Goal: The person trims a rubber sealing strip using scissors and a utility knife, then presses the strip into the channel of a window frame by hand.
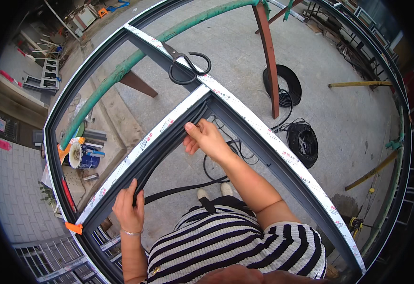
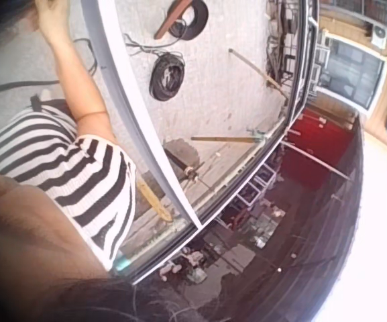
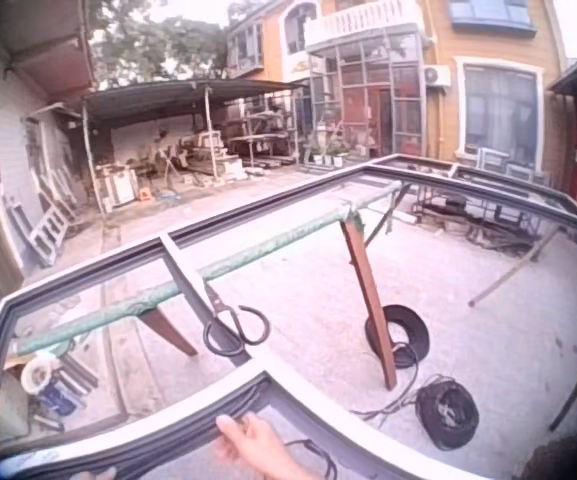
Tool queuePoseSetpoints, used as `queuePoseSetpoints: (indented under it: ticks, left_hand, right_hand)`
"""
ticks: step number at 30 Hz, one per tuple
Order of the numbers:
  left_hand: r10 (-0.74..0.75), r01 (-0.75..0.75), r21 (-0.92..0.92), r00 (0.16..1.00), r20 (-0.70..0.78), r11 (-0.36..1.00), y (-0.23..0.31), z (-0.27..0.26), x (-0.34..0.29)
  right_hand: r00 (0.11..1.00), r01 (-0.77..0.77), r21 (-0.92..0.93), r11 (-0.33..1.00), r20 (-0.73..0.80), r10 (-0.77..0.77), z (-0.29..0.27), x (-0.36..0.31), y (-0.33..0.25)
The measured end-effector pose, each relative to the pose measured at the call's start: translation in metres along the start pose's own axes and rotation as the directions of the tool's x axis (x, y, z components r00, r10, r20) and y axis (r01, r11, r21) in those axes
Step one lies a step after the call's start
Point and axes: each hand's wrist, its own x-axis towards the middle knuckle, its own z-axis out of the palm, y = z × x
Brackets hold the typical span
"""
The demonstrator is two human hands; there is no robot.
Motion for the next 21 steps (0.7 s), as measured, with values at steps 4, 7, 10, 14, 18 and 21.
queuePoseSetpoints:
  ticks: [4,7,10,14,18,21]
  left_hand:
    - [-0.036,0.036,0.005,0.999,-0.003,0.999,-0.005,0.003,-0.003]
    - [-0.070,0.070,0.005,0.998,0.007,0.998,-0.003,0.003,0.000]
    - [-0.089,0.089,-0.012,0.996,-0.012,0.996,0.000,0.005,0.004]
    - [-0.084,0.081,-0.055,0.995,-0.051,0.995,-0.004,0.010,0.004]
    - [-0.086,0.085,-0.043,0.996,-0.025,0.995,-0.006,0.011,0.002]
    - [-0.144,0.146,-0.069,0.989,0.041,0.987,-0.001,0.004,0.001]
  right_hand:
    - [0.999,-0.045,-0.129,0.991,0.010,0.046,0.002,-0.002,-0.007]
    - [0.997,-0.071,-0.166,0.983,0.010,0.074,0.004,-0.002,-0.013]
    - [0.999,-0.043,-0.139,0.989,-0.017,0.041,0.010,0.001,-0.012]
    - [0.998,-0.056,-0.061,0.997,-0.020,0.055,0.011,0.005,-0.005]
    - [0.998,-0.067,-0.034,0.997,-0.010,0.067,0.010,0.006,-0.007]
    - [0.996,-0.064,-0.033,0.997,-0.058,0.062,0.013,0.001,-0.008]
